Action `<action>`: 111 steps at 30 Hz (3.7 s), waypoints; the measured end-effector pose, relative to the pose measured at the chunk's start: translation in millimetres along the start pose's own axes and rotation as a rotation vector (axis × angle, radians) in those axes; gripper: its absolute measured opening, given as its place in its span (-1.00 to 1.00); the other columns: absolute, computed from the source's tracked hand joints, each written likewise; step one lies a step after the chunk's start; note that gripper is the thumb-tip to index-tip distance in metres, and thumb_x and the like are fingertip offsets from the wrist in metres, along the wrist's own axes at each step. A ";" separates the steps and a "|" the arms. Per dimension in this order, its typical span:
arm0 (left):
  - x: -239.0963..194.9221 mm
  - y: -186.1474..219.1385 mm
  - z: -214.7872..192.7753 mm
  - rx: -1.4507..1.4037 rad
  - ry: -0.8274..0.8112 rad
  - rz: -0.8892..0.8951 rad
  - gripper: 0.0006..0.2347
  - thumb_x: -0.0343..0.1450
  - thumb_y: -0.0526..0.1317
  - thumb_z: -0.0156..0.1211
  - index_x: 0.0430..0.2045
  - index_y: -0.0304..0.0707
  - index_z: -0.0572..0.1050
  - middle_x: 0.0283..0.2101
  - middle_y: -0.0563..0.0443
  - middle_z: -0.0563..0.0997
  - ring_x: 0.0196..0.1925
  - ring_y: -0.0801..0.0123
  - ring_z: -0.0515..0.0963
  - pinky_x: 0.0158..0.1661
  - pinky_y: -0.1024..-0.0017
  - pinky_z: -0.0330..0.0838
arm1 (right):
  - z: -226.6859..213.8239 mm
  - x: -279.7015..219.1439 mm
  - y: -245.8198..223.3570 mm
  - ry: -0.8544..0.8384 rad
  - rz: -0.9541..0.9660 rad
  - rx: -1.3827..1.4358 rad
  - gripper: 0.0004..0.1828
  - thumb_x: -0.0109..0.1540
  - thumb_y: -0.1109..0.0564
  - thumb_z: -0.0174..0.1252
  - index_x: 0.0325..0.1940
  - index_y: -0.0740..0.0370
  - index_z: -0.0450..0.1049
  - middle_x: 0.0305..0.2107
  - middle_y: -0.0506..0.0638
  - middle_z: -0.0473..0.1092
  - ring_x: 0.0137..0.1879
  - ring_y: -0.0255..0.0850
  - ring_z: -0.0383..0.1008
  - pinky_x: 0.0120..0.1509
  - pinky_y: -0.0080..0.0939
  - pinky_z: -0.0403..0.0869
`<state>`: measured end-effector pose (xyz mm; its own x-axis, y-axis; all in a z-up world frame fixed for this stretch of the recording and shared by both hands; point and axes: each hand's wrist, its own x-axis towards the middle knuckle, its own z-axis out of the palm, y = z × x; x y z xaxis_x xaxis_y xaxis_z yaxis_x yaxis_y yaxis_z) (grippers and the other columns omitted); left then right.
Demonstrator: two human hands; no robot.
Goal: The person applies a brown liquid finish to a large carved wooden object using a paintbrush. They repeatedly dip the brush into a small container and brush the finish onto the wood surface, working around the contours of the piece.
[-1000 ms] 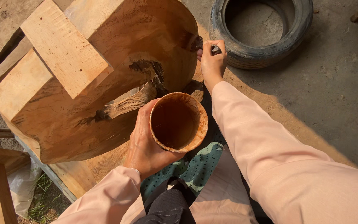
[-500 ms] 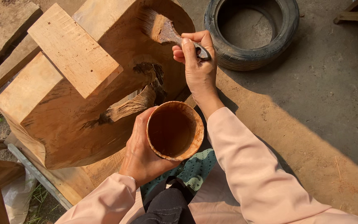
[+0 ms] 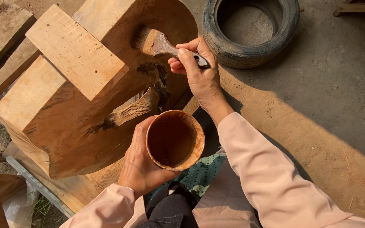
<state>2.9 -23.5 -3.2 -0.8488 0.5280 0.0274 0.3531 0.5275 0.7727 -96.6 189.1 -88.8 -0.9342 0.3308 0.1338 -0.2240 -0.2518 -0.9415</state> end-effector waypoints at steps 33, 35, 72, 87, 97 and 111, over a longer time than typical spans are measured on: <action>-191.4 -116.5 -78.4 0.290 -0.322 -0.153 -0.78 -0.05 -0.40 0.28 -0.79 -0.34 0.28 -0.59 -0.09 0.45 -0.49 0.25 0.62 -0.42 0.36 0.50 | 45.0 -73.3 79.7 -0.126 0.059 -0.406 -0.84 0.36 0.19 0.17 -0.04 0.31 0.40 -0.22 0.11 0.53 -0.06 -0.20 0.52 0.08 -0.18 0.50; -190.0 -90.7 -84.6 0.281 -0.136 -0.152 -0.67 -0.07 -0.36 0.34 -0.62 -0.33 0.27 -0.47 -0.10 0.45 -0.38 0.22 0.61 -0.34 0.33 0.49 | 53.8 -89.9 70.4 -0.226 0.288 -0.031 -0.87 0.35 0.20 0.15 -0.07 0.30 0.41 -0.22 0.06 0.53 -0.08 -0.25 0.56 0.07 -0.20 0.58; -158.5 6.9 -33.7 0.146 0.734 -0.315 -0.11 -0.10 -0.18 0.61 0.14 -0.37 0.26 0.09 -0.18 0.49 0.10 0.15 0.58 0.04 0.29 0.47 | 150.0 -136.8 -76.1 -0.691 -0.215 -0.450 -0.82 0.38 0.16 0.12 0.02 0.28 0.36 -0.28 0.09 0.41 -0.20 -0.19 0.50 -0.05 -0.20 0.51; -275.9 -30.8 8.1 0.202 0.959 -1.141 -0.10 -0.09 -0.17 0.62 0.16 -0.34 0.25 0.11 -0.18 0.47 0.12 0.13 0.56 0.05 0.27 0.46 | 158.8 -144.3 -41.3 -0.822 -0.462 -0.622 -0.79 0.33 0.23 0.15 0.00 0.29 0.30 -0.20 0.18 0.38 -0.03 0.12 0.47 0.08 0.01 0.46; -288.2 -46.6 24.9 0.152 0.979 -1.325 -0.09 -0.09 -0.16 0.63 0.17 -0.33 0.24 0.13 -0.18 0.46 0.14 0.11 0.55 0.06 0.26 0.46 | 127.1 -110.3 -39.6 -1.104 -0.318 -0.692 -0.78 0.29 0.22 0.18 -0.04 0.28 0.33 -0.24 0.17 0.39 -0.08 0.12 0.49 0.01 0.00 0.46; -284.5 -54.2 26.5 0.149 0.963 -1.364 -0.08 -0.08 -0.15 0.64 0.19 -0.31 0.22 0.15 -0.18 0.44 0.16 0.09 0.54 0.08 0.24 0.45 | 109.0 -130.8 -43.2 -0.725 -0.262 -0.752 -0.82 0.33 0.19 0.12 -0.04 0.30 0.34 -0.24 0.15 0.39 -0.14 0.01 0.49 -0.01 -0.06 0.47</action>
<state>235.7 -184.7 -69.7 -0.4396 -0.8817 -0.1713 -0.8118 0.3084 0.4958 5.0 57.5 -31.9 -0.8796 -0.3866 0.2773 -0.4433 0.4544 -0.7727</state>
